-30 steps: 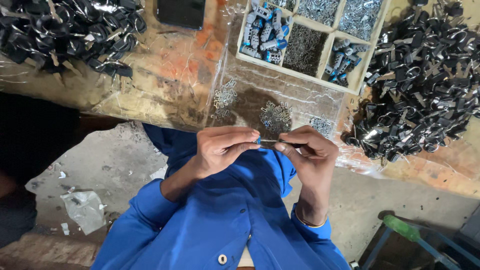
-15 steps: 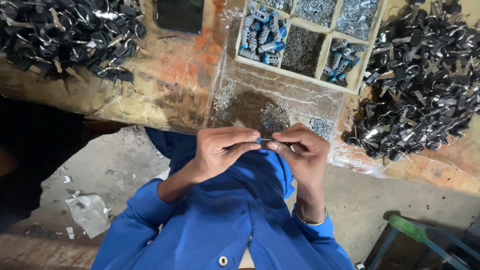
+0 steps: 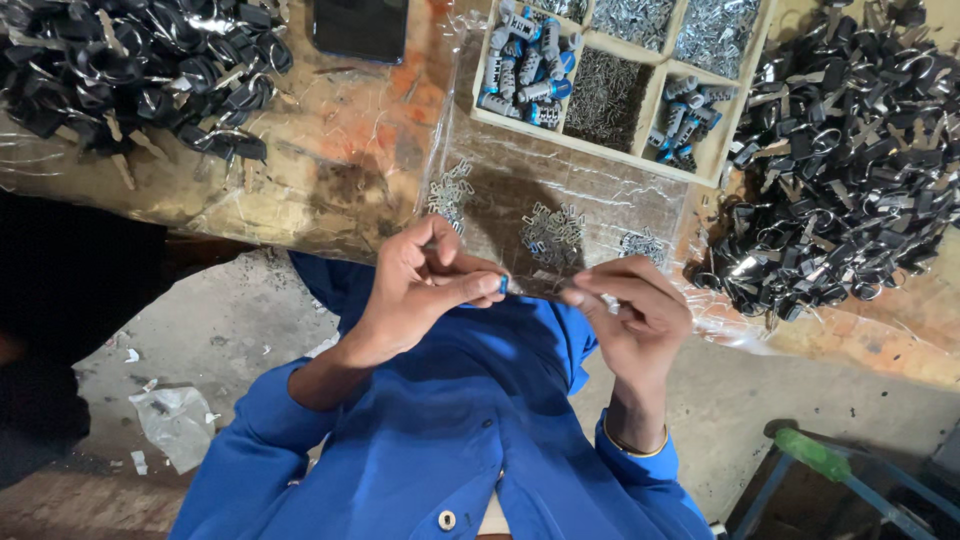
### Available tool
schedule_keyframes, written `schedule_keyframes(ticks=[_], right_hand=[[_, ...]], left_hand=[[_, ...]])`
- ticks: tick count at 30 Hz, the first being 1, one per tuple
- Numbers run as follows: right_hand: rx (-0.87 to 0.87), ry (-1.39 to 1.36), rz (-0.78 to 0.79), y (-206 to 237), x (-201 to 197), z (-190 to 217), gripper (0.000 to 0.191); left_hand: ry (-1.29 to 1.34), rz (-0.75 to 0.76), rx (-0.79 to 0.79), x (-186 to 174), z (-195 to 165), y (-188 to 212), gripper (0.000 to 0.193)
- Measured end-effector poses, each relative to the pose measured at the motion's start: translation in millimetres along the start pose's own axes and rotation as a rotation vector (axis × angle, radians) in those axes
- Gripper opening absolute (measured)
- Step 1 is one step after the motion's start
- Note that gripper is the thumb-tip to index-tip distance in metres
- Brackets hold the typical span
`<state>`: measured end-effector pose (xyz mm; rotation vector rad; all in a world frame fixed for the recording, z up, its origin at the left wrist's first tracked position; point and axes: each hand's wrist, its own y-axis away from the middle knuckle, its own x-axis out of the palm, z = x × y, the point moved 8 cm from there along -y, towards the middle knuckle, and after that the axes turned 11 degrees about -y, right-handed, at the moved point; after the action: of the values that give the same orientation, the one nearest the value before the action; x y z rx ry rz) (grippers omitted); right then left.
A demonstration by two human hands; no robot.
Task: The person sits at a workbench assembling padlock cylinders. They pick small metal pins and springs from a compartment tray, insert them by hand into a lock core held in their hands, and place finished cores back into the tray, repeating the process.
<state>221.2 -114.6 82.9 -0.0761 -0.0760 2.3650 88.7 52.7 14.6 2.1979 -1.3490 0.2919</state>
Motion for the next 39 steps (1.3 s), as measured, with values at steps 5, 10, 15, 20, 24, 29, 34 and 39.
schedule_keyframes(ticks=[5,10,15,20,24,29,34,39], right_hand=[[0.014,0.084,0.066,7,27,-5,0.036],[0.051,0.104,0.070,10,34,-17,0.037],[0.074,0.019,0.090,11,31,-23,0.035],[-0.097,0.167,0.065,17,34,-9,0.035],[0.043,0.072,0.055,18,29,-18,0.038],[0.120,-0.013,0.050,18,28,-29,0.037],[0.000,-0.015,0.102,19,28,-24,0.035],[0.139,-0.224,-0.150,22,-6,-36,0.023]], left_hand=[[-0.123,0.013,0.081,11,-1,2,0.036],[-0.169,0.080,0.079,18,3,5,0.029],[-0.227,0.152,0.050,19,8,4,0.023],[-0.169,0.089,0.162,21,-1,7,0.043],[-0.172,0.163,0.132,23,-4,6,0.040],[-0.197,0.154,0.085,23,1,3,0.040],[-0.108,0.067,0.083,20,7,5,0.049],[0.051,-0.001,-0.024,4,11,1,0.045]])
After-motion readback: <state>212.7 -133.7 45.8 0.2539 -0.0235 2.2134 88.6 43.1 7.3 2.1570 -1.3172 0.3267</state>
